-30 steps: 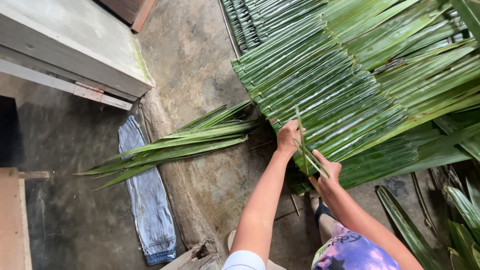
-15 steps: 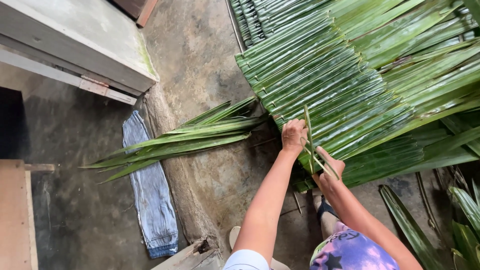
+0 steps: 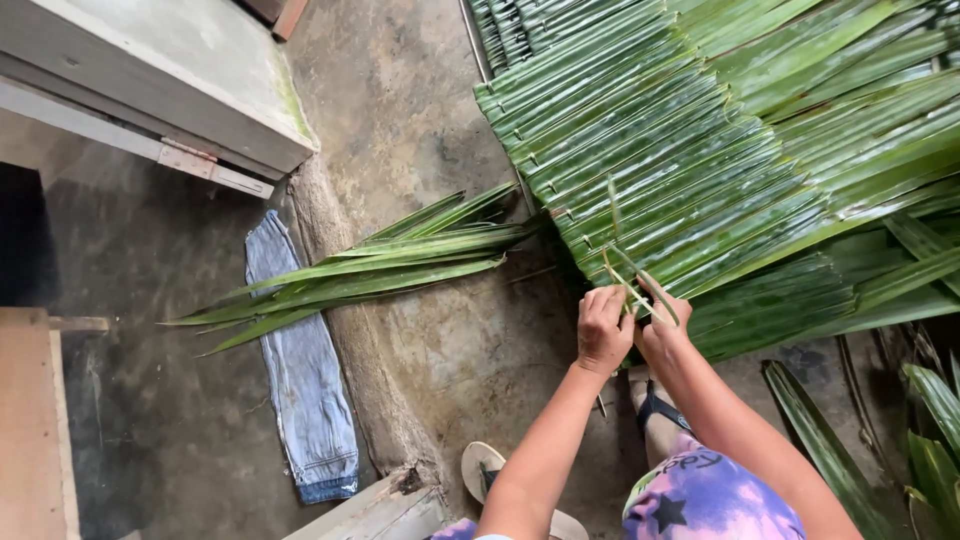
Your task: Weaving palm leaves over a wooden stick to create a mat or roofing section.
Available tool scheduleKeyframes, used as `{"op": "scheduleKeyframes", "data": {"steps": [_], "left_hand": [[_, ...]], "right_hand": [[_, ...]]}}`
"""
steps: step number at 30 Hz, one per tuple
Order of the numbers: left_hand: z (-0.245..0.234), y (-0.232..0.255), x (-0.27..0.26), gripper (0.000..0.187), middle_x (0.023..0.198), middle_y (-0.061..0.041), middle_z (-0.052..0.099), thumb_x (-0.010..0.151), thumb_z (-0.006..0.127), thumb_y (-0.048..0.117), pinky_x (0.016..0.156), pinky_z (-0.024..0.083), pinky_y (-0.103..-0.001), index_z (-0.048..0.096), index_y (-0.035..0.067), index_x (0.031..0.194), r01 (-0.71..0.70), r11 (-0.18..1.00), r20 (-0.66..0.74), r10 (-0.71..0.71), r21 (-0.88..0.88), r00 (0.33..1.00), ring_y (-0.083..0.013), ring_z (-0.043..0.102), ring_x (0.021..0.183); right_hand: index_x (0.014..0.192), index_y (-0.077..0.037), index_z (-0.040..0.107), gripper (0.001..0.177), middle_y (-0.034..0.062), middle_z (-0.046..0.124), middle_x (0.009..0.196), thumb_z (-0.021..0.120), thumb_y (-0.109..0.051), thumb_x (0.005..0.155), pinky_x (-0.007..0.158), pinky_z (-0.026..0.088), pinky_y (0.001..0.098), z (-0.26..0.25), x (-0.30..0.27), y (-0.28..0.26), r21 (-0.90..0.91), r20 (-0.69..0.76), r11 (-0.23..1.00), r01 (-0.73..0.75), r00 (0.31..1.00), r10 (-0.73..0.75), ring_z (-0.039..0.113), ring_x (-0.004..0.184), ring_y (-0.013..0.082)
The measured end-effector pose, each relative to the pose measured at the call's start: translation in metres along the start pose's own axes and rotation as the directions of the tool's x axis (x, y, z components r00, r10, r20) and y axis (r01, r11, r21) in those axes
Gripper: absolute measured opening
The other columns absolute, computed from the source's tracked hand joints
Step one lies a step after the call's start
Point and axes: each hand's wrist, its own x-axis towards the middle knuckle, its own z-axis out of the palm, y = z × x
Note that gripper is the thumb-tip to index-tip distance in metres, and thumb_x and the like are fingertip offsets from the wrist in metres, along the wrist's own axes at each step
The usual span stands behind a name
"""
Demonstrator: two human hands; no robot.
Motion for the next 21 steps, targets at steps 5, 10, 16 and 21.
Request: {"op": "scheduleKeyframes", "data": {"steps": [5,10,16,21], "left_hand": [[0.008,-0.008,0.004,0.008,0.103,-0.006,0.067,0.087,0.072,0.006,0.083,0.050,-0.034,0.070,0.009,0.094,-0.098,0.989,-0.003,0.098,0.110,0.995,-0.0254,0.065,0.099],[-0.004,0.001,0.007,0.014,0.107,-0.008,0.066,0.087,0.075,0.009,0.085,0.052,-0.034,0.070,0.010,0.100,-0.113,0.972,0.030,0.109,0.205,0.994,-0.0272,0.065,0.102],[0.007,-0.014,0.001,0.010,0.099,-0.004,0.066,0.086,0.076,0.010,0.080,0.053,-0.032,0.068,0.011,0.092,-0.114,0.972,0.048,0.107,0.204,0.993,-0.0239,0.066,0.098],[0.012,-0.015,-0.002,0.005,0.097,-0.004,0.066,0.090,0.072,0.009,0.079,0.052,-0.031,0.068,0.012,0.090,-0.122,0.965,0.036,0.116,0.232,0.993,-0.0229,0.066,0.097]], "right_hand": [[0.082,0.006,0.069,0.050,0.0168,0.059,0.087,0.105,-0.024,0.066,0.058,0.053,0.0494,-0.008,0.003,-0.003,-0.005,0.051,0.999,-0.041,0.998,0.041,0.060,0.082,0.0243],[0.078,0.001,0.064,0.046,0.0074,0.057,0.076,0.102,-0.022,0.070,0.066,0.057,0.0474,-0.024,-0.008,-0.017,0.025,0.167,0.992,-0.125,0.979,0.119,0.057,0.070,0.0173],[0.068,0.007,0.045,0.055,0.0049,0.027,0.067,0.093,-0.016,0.081,0.071,0.058,0.0574,-0.070,-0.050,-0.074,-0.121,0.408,0.992,0.037,0.913,0.016,0.042,0.055,0.0196],[0.104,-0.025,0.079,0.011,-0.0046,0.076,0.095,0.085,-0.028,0.095,0.082,0.058,0.0313,-0.085,-0.027,-0.096,-0.425,0.643,-0.160,0.891,0.172,-0.746,0.072,0.084,0.0167]]}}
